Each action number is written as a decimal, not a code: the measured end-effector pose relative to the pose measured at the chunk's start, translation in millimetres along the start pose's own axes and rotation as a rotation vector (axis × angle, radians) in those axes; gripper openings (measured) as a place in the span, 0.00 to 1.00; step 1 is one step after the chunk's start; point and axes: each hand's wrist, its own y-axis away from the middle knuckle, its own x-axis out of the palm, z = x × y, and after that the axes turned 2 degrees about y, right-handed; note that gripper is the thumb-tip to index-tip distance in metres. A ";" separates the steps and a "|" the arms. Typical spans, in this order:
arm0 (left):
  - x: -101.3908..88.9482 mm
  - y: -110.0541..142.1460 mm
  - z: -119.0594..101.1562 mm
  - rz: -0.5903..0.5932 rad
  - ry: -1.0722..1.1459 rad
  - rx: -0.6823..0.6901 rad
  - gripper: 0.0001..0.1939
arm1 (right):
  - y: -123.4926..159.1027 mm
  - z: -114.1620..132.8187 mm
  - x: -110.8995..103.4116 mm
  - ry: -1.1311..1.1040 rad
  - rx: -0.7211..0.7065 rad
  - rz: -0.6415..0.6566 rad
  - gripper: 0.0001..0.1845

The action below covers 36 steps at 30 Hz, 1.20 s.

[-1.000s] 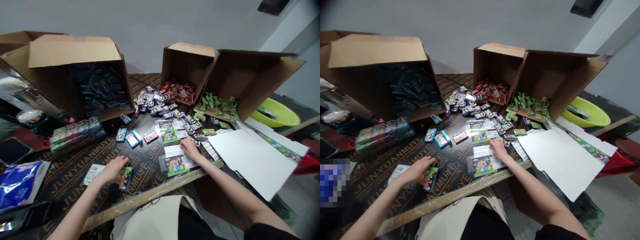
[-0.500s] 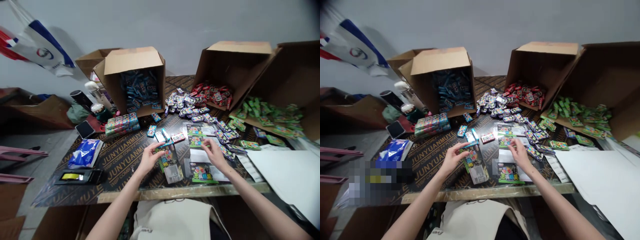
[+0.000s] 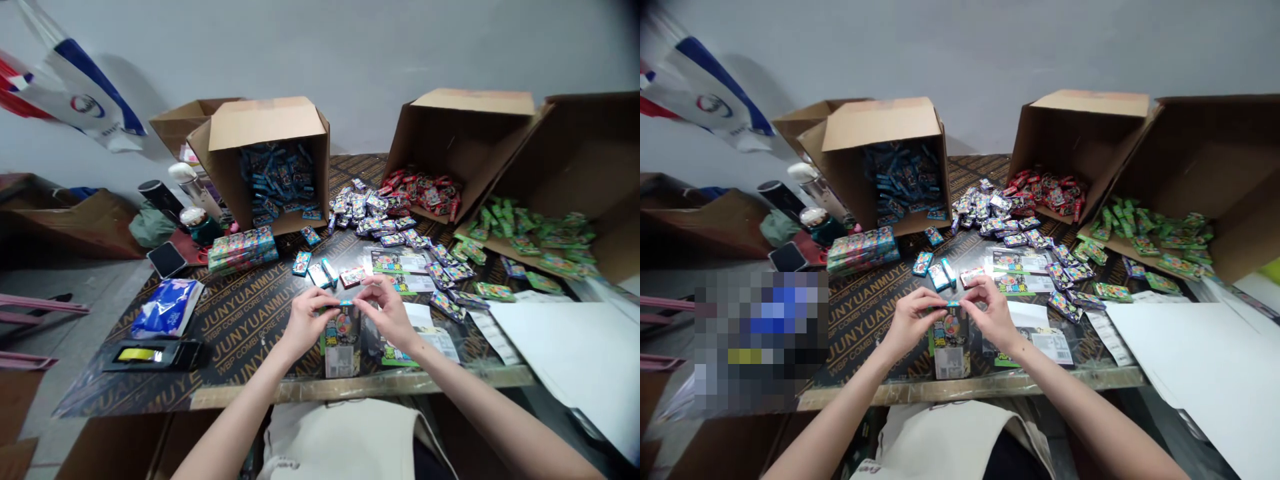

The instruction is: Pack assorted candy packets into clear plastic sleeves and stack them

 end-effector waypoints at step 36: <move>9.1 4.1 1.8 -0.164 0.222 -0.211 0.09 | -79.3 42.6 7.8 0.297 0.033 0.892 0.23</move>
